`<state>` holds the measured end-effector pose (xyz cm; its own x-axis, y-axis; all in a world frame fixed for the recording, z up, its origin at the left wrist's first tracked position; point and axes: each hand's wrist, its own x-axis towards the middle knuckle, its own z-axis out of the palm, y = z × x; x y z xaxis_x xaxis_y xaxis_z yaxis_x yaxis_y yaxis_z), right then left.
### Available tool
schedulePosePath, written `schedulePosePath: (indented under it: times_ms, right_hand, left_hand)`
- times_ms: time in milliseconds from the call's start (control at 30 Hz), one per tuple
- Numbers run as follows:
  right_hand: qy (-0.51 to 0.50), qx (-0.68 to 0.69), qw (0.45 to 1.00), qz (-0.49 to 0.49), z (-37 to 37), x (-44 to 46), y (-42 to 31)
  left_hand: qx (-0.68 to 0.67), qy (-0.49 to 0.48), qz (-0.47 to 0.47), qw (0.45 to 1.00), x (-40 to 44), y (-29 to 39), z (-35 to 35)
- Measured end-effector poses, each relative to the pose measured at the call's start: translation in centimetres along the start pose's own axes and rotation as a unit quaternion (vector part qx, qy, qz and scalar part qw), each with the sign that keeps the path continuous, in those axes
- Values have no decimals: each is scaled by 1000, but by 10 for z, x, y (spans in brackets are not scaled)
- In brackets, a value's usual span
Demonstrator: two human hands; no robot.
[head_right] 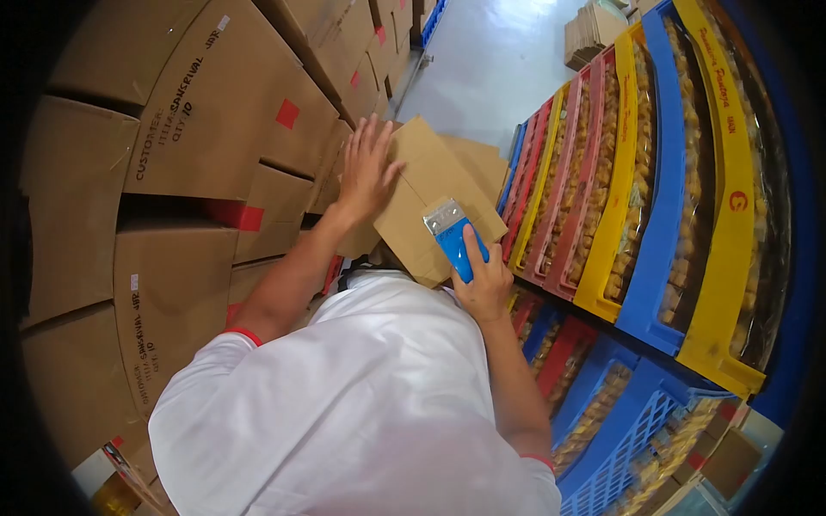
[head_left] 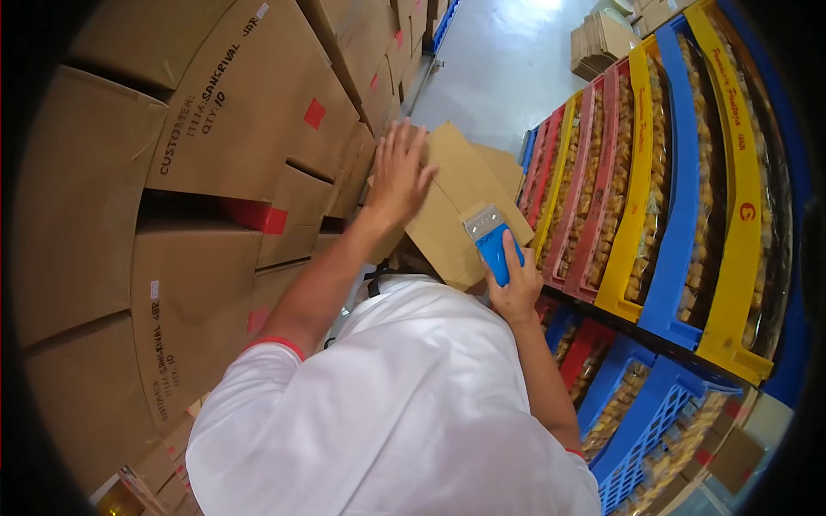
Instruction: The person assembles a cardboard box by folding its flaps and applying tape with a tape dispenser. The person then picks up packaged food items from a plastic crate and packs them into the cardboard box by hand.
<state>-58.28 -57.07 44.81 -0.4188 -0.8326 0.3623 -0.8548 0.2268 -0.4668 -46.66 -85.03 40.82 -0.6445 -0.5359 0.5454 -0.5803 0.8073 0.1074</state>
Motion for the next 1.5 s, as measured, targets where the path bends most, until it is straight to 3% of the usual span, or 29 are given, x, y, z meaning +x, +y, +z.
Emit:
schedulePosePath:
  times_ms: [67, 100, 133, 167, 200, 267, 400, 467, 500, 567, 633, 667, 733, 867, 967, 1067, 1167, 1233, 1267, 1333, 1367, 1433, 1500]
  right_hand:
    - [9, 2, 1000, -7, 0, 3, 1]
    - [15, 5, 1000, -13, 0, 2, 0]
    - [15, 3, 1000, -11, 0, 2, -1]
    - [16, 0, 1000, -15, 1, 2, -1]
    - [17, -3, 1000, -21, 1, 4, -1]
    - [24, -12, 999, -19, 2, 9, -2]
    - [-10, -49, 999, -8, 0, 22, -14]
    - [-40, -47, 998, 0, -1, 36, -26]
    - [-68, -45, 997, 14, -2, 43, -33]
    - [-98, -70, 993, 21, 6, 67, -39]
    - [-128, -97, 987, 28, 17, 89, -48]
    - [-162, -88, 982, 32, 24, 102, -55]
    - [-188, -78, 978, 36, 32, 124, -63]
    - [-206, -65, 975, 44, 40, 140, -70]
    - [-213, -74, 974, 37, 49, 147, -74]
    - [-210, -83, 974, 36, 60, 156, -80]
    - [-216, -96, 971, 43, 62, 158, -84]
    - [-224, -109, 968, 43, 59, 160, -85]
    - [-233, -115, 965, 38, 57, 159, -85]
    - [-243, -120, 962, 41, 56, 164, -84]
    - [-236, -112, 965, 32, 56, 165, -84]
    - [-245, -101, 963, 35, 54, 164, -88]
    - [-291, -117, 949, 35, 50, 181, -92]
  left_hand:
    - [-223, 1, -5, 975, -8, 14, -18]
    - [-226, 0, -4, 974, -12, 23, -29]
    - [-482, -203, -201, 828, -17, 34, -41]
    - [-657, -372, -365, 544, -22, 43, -48]
    - [-659, -372, -364, 543, -26, 49, -52]
    - [-731, -340, -396, 440, -31, 55, -56]
    - [-738, -360, -388, 419, -26, 44, -38]
    - [-779, -320, -433, 321, -33, 41, -19]
    - [-780, -318, -433, 322, -28, 33, -16]
    - [-587, -275, -348, 677, -10, 6, -5]
    - [-494, -5, -231, 838, 9, -29, 26]
    - [-494, -2, -228, 839, 15, -46, 27]
    - [-547, -213, -316, 745, 27, -75, 22]
    - [-582, -178, -359, 708, 23, -75, 27]
    - [-571, -181, -339, 725, 20, -81, 39]
    - [-539, -186, -378, 729, 20, -86, 44]
    - [-525, -255, -332, 741, 12, -98, 60]
    - [-396, -310, -303, 809, -2, -107, 87]
    - [-397, -311, -303, 809, -6, -108, 92]
    - [-417, -211, -276, 840, -5, -99, 79]
    - [-417, -224, -274, 837, -3, -92, 70]
    - [-563, -221, -280, 746, 12, -64, 29]
    - [-602, -221, -298, 707, 4, -58, 42]
